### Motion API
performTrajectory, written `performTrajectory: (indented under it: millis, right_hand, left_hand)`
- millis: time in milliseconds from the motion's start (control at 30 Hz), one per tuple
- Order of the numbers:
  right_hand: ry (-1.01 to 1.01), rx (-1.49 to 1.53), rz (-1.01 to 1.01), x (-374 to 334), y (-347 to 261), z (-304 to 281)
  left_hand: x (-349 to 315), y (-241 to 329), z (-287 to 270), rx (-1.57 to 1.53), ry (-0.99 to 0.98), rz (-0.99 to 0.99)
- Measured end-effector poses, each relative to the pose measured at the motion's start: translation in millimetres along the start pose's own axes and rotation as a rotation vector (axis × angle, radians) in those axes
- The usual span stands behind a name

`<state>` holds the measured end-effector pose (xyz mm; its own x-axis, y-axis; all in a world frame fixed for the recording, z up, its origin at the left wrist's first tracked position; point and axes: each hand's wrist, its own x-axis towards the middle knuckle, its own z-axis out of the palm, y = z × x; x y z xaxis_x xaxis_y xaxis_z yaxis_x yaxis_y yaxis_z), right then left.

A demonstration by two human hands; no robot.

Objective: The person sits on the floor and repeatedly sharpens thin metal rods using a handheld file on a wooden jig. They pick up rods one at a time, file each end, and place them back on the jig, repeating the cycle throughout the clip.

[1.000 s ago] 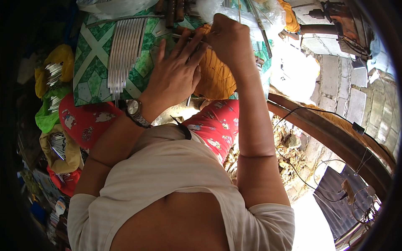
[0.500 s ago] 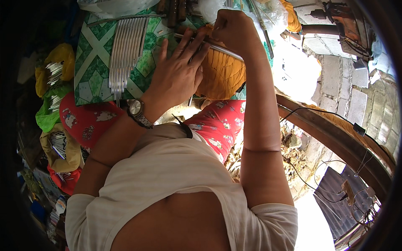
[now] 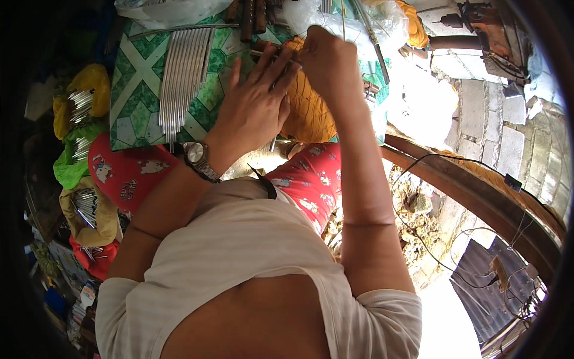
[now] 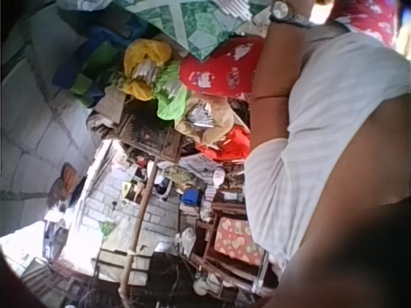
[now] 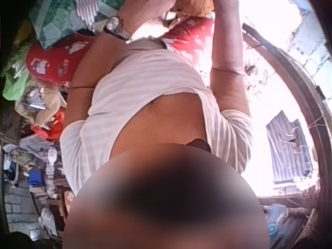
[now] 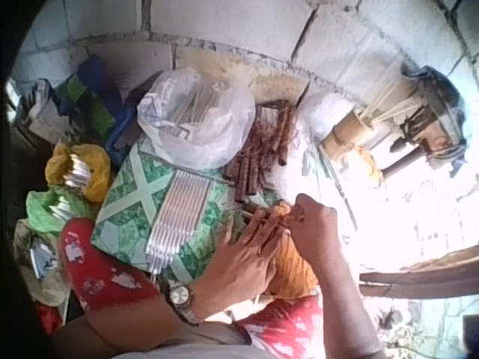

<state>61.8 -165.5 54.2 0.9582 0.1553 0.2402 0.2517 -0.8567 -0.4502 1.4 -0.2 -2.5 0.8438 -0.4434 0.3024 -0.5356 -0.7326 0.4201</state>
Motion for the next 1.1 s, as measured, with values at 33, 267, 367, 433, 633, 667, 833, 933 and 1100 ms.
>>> performTrajectory:
  millis: [33, 267, 367, 433, 633, 667, 833, 933, 1100]
  right_hand:
    - [0.075, -0.016, 0.023, -11, -5, 8]
    - [0.271, 0.081, 0.272, -66, -13, 3]
    - [0.076, 0.021, 0.216, -78, -2, -10]
    - [0.118, -0.017, 0.199, -74, 15, -17]
    - [0.182, -0.365, 0.52, -25, 89, -53]
    - [0.118, -0.396, 0.626, -18, 96, -53]
    - [0.011, -0.367, 0.756, -6, 115, -52]
    - [-0.046, -0.326, 0.752, -6, 122, -50]
    - [0.1, -0.296, 0.634, -13, 118, -48]
  left_hand:
    - [0, 0, 0, -0.011, 0.012, -0.001]
    - [-1, 0, 0, -0.003, -0.001, -0.004]
    - [-1, 0, 1, -0.015, 0.004, 0.0]
    - [-1, 0, 1, 0.004, -0.022, -0.002]
    - [-1, 0, 1, 0.055, -0.029, 0.013]
    - [-1, 0, 1, 0.047, -0.027, 0.014]
    - [-2, -1, 1, 0.057, -0.028, 0.012]
    - [-2, 0, 2, 0.064, -0.014, 0.014]
    - [-2, 0, 2, 0.068, -0.019, 0.02]
